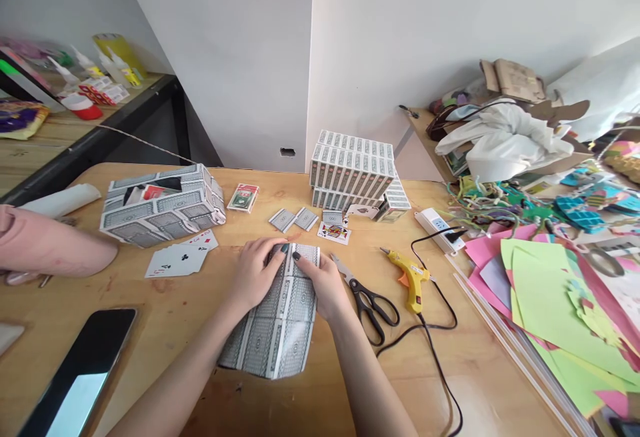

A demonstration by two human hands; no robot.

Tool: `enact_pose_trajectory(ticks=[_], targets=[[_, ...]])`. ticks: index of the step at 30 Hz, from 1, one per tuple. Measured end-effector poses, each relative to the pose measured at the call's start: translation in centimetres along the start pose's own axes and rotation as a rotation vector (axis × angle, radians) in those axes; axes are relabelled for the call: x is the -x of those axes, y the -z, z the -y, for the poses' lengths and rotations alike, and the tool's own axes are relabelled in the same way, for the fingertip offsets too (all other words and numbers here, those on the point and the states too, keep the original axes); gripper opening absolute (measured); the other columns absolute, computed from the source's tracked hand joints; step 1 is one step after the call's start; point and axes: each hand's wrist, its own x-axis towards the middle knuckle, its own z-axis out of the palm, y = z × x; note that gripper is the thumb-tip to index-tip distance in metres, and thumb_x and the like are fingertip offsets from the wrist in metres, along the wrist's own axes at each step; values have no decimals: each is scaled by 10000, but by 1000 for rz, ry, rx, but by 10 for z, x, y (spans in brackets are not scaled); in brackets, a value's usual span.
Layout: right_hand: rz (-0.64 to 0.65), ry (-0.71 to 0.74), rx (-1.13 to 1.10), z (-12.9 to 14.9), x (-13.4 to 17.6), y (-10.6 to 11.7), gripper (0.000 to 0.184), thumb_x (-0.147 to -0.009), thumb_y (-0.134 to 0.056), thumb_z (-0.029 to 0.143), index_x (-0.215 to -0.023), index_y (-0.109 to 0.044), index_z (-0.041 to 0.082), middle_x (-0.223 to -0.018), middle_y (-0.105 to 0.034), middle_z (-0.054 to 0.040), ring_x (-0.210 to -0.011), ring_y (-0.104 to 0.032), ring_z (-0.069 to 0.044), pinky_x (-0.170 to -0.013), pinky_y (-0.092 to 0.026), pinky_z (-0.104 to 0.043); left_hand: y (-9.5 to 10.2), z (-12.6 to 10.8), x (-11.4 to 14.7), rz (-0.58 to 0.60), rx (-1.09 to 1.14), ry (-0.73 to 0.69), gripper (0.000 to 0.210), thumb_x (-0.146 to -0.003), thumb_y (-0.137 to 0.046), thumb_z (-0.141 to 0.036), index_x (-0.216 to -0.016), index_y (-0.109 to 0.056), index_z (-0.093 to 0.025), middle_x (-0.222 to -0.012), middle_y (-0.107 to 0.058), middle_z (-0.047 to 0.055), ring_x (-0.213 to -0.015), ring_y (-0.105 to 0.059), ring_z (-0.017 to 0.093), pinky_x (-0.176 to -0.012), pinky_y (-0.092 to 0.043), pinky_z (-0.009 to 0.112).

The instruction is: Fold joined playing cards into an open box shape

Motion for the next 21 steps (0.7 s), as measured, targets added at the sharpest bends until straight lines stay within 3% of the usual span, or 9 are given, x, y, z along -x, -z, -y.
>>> enact_pose_trajectory(ticks=[5, 9, 14, 17, 21], targets=[[148, -114, -58, -3, 15, 11, 421, -561, -786, 259, -939, -628, 160, -873, -705, -61, -786, -653, -212, -734, -497, -332, 1, 36, 5, -12, 99, 131, 276, -858, -436, -341, -1048, -566, -189, -1100, -607, 76, -1078, -511, 222, -958, -377, 399], [220, -110, -45, -5, 23, 10, 480, -546, -792, 188, -989, -608, 176, -949, -695, -58, -824, -650, -208, -759, -493, -339, 4, 38, 19, 35, 173, 238, 433, -864, -419, -412, -1227, -434, -176, -1269, -497, 111, -1208, -430, 229, -1012, -343, 418], [27, -13, -44, -14, 19, 6, 439, -528, -812, 219, -910, -604, 164, -839, -704, -40, -734, -650, -179, -743, -486, -314, 8, 20, 29, 49, 14, 212, 666, -797, -472, -556, -1346, -316, -213, -1332, -359, 160, -1265, -349, 304, -982, -359, 476], [-47, -1, -49, -22, 17, 3, 432, -581, -786, 295, -939, -568, 189, -803, -699, -26, -702, -649, -180, -704, -488, -314, 8, 10, 30, -1, -155, 131, 626, -806, -455, -556, -1345, -350, -258, -1403, -272, 162, -1301, -274, 353, -990, -308, 545], [-49, 45, -66, -32, 13, -3, 403, -612, -758, 344, -925, -540, 212, -835, -690, -20, -726, -644, -184, -680, -487, -301, 7, 1, 33, 30, -338, 95, 579, -858, -380, -506, -1388, -285, -291, -1456, -272, 131, -1331, -205, 375, -988, -148, 679]])
